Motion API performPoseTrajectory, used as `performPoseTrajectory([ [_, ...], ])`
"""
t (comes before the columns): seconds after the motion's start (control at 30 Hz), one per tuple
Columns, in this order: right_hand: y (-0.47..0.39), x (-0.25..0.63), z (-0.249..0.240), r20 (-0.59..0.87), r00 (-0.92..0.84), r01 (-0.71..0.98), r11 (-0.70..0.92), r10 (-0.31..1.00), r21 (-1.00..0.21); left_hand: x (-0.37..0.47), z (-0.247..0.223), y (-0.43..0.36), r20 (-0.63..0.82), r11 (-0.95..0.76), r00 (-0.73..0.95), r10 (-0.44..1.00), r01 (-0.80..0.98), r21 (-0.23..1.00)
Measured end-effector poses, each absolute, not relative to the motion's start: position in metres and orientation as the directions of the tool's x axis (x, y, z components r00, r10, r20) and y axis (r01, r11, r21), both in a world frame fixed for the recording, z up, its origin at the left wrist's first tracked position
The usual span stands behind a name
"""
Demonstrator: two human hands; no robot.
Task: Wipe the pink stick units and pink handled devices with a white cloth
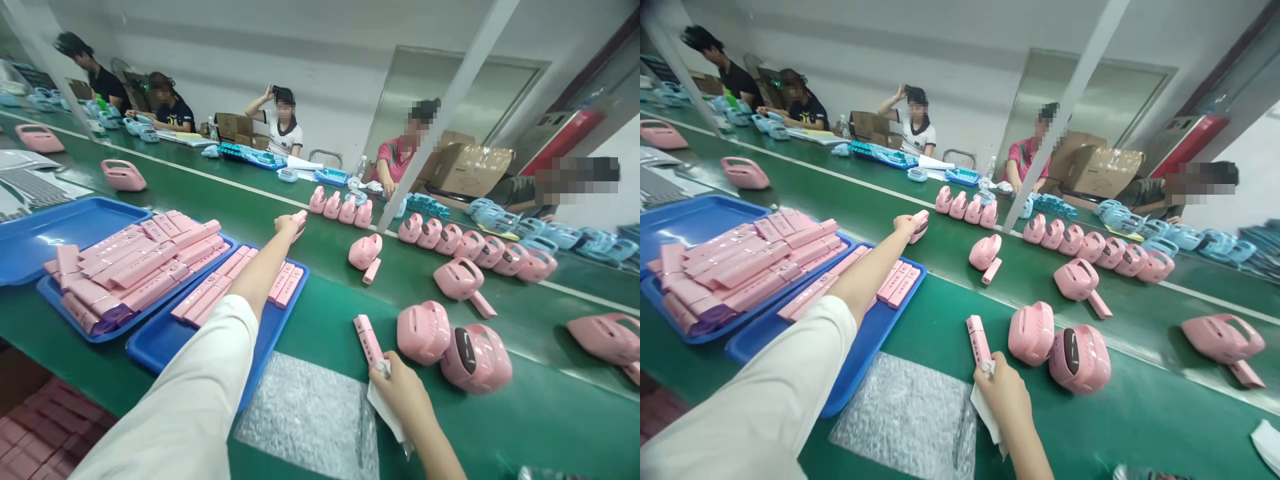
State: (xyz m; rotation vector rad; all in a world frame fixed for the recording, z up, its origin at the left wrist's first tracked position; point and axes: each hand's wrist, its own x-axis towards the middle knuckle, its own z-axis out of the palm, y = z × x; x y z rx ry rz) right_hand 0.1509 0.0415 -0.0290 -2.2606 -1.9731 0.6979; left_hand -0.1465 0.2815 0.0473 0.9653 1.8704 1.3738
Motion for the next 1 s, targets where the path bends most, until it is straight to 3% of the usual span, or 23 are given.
performPoseTrajectory([
  [0.33,0.175,0.072,-0.027,-0.230,0.018,0.793,-0.154,0.973,-0.589,-0.216,0.031,0.308,-0.042,0.284,-0.475,0.879,0.452,0.846],
  [0.57,0.237,0.001,-0.026,-0.190,-0.042,0.331,-0.166,0.981,-0.929,-0.213,0.054,0.256,0.025,0.239,-0.369,0.929,0.649,0.723],
  [0.77,0.186,0.052,-0.022,-0.293,-0.032,0.001,-0.293,0.955,-0.956,-0.183,0.037,0.153,-0.078,0.055,-0.013,0.997,0.813,0.580],
  [0.9,0.135,0.097,-0.014,-0.312,-0.034,-0.102,-0.314,0.950,-0.944,-0.154,0.015,0.119,-0.188,0.063,0.024,0.982,0.894,0.445],
  [1.0,0.094,0.123,-0.012,-0.331,-0.066,-0.068,-0.335,0.941,-0.940,-0.136,0.013,0.124,-0.240,0.108,-0.022,0.971,0.930,0.352],
])
